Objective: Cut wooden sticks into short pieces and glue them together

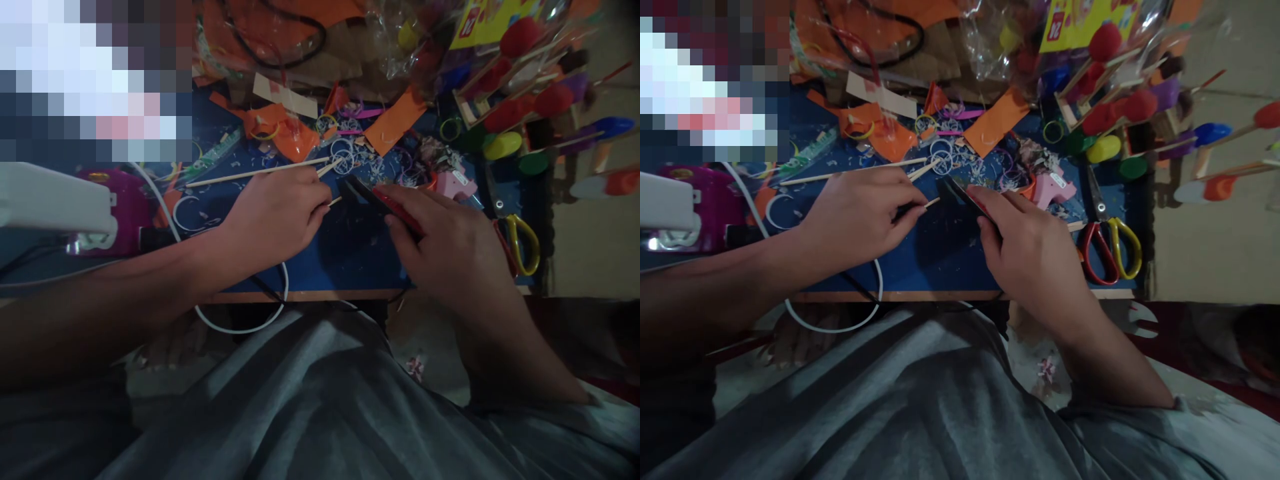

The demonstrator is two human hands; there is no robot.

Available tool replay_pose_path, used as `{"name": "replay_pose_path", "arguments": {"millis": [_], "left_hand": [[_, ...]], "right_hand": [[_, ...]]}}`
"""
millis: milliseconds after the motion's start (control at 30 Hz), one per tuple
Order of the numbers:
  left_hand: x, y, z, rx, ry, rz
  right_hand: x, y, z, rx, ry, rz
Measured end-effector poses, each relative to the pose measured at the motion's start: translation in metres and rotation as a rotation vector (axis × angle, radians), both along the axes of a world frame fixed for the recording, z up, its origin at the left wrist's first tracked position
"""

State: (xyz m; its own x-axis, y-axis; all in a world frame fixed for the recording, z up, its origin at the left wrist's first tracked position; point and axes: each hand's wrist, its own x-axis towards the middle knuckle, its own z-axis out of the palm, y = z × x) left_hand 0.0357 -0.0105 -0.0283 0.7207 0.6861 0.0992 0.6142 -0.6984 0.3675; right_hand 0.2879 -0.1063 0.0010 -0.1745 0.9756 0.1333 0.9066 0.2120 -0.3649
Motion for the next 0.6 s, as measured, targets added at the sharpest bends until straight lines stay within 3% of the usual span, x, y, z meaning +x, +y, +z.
{"name": "replay_pose_path", "arguments": {"millis": [267,600], "left_hand": [[0.004,-0.005,0.012,-0.017,0.165,-0.012],[0.006,-0.005,0.017,-0.051,0.21,0.009]], "right_hand": [[0.009,-0.008,-0.001,-0.04,-0.117,0.077],[-0.002,-0.014,-0.009,-0.026,-0.067,0.109]]}}
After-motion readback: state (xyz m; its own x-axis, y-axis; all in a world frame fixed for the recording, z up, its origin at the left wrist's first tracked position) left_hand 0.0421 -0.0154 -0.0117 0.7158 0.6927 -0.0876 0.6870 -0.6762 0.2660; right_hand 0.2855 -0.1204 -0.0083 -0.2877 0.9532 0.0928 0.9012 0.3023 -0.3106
